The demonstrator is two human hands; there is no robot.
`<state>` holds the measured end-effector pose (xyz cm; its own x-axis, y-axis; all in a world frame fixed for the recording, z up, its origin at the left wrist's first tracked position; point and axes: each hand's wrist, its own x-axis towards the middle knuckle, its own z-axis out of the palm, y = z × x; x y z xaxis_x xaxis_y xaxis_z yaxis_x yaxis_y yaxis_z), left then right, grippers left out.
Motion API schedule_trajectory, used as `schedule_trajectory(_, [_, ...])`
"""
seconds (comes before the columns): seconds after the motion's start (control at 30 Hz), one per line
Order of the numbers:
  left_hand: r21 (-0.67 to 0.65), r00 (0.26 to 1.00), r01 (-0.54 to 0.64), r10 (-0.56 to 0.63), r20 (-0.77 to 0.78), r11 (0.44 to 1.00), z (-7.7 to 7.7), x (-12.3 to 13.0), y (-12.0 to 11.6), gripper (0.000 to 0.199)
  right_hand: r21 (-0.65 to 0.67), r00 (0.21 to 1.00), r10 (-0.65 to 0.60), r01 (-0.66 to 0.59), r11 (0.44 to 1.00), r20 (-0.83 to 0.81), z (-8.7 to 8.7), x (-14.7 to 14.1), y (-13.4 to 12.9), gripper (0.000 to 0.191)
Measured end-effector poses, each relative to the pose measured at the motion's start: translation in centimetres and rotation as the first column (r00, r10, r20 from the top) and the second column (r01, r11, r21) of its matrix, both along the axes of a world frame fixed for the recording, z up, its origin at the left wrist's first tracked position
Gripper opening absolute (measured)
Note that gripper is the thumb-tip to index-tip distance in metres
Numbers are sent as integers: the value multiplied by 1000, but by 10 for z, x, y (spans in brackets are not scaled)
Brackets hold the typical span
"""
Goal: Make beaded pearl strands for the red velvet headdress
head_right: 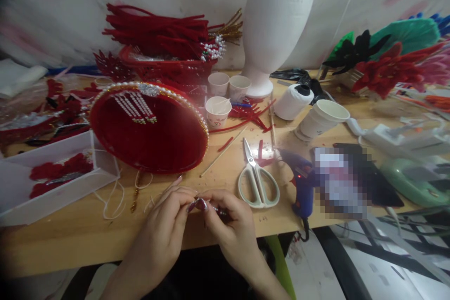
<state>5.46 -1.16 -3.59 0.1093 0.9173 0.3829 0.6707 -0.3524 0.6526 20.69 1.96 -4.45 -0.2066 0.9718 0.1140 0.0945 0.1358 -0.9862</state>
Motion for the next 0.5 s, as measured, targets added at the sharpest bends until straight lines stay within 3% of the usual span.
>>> schedule_trajectory(0.13, [-38, 1000, 4, -3, 14, 999, -2, -1, -1, 22, -49, 1000, 20, -21, 999, -21, 2, 1, 1, 12])
schedule_trajectory(0.33, [101, 993, -37, 48, -111, 994, -2, 0, 0, 18, -96, 1000, 5, -6, 995, -13, 2, 1, 0, 12])
schedule_trajectory(0.5, [115, 990, -28, 43, -136, 993, 1, 0, 0, 18, -125, 999, 20, -24, 992, -35, 1, -1, 0, 14])
